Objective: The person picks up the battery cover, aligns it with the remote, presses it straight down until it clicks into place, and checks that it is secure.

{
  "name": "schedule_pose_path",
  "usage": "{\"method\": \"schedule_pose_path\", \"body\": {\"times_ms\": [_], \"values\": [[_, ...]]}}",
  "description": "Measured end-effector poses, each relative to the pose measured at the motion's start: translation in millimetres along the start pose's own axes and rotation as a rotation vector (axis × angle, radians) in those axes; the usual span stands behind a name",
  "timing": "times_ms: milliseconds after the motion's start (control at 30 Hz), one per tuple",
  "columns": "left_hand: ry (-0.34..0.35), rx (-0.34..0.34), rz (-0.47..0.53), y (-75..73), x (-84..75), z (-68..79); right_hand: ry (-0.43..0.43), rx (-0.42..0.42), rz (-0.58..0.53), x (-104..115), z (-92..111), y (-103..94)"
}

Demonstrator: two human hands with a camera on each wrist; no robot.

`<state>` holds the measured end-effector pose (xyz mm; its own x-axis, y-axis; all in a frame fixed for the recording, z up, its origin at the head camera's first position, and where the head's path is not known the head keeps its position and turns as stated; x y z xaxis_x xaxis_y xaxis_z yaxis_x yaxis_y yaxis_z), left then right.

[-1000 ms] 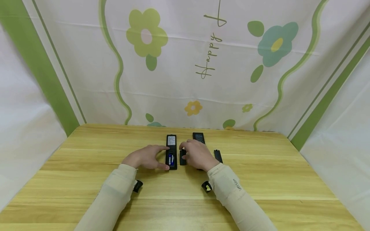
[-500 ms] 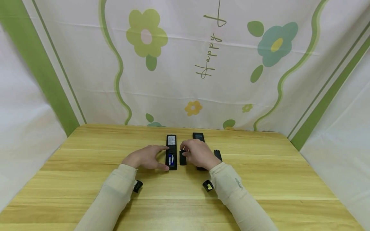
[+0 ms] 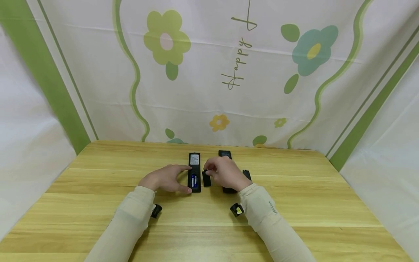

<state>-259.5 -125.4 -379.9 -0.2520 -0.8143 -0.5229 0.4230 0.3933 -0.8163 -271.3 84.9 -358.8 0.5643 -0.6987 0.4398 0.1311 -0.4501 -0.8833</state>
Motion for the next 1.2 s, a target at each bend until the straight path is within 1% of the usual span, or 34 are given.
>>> {"method": "schedule_pose_path", "body": {"times_ms": [133,333,500,600,733,967,1200], "values": [[0.002,0.001,0.005,0.6,0.2,0.1,-0.003,-0.015,-0.044,-0.4,-0.3,-2.1],[0.006,0.000,0.005,1.2,0.8,-1.0,-0.024,-0.071,-0.105,1.0,-0.8,-3.6],[0.011,0.004,0.009,1.1,0.8,-1.1,-0.068,-0.123,-0.128,6.1,-1.5,0.0],[0.015,0.006,0.010,0.5,0.5,-1.0,-0.092,-0.137,-0.152,8.9,-2.1,3.5],[0.012,0.007,0.010,-0.1,0.2,-0.5,-0.102,-0.136,-0.201,10.7,-2.4,7.0],[0.000,0.002,0.006,-0.9,-1.1,0.1,-0.104,-0.114,-0.253,14.6,-2.1,9.3],[0.005,0.000,0.016,-1.0,-2.4,0.7,-0.090,-0.095,-0.272,15.3,-2.6,14.2]]}}
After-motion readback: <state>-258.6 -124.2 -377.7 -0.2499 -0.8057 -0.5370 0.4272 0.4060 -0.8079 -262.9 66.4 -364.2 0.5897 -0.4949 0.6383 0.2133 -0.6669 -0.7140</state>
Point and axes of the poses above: each hand's wrist, its own z-axis away from the middle knuckle, its own y-axis out of the palm, x = y × z, the point moved 3 cm from there along -z, towards the middle knuckle, and after that the axes turned 2 degrees about -z, right-handed, at the moved point
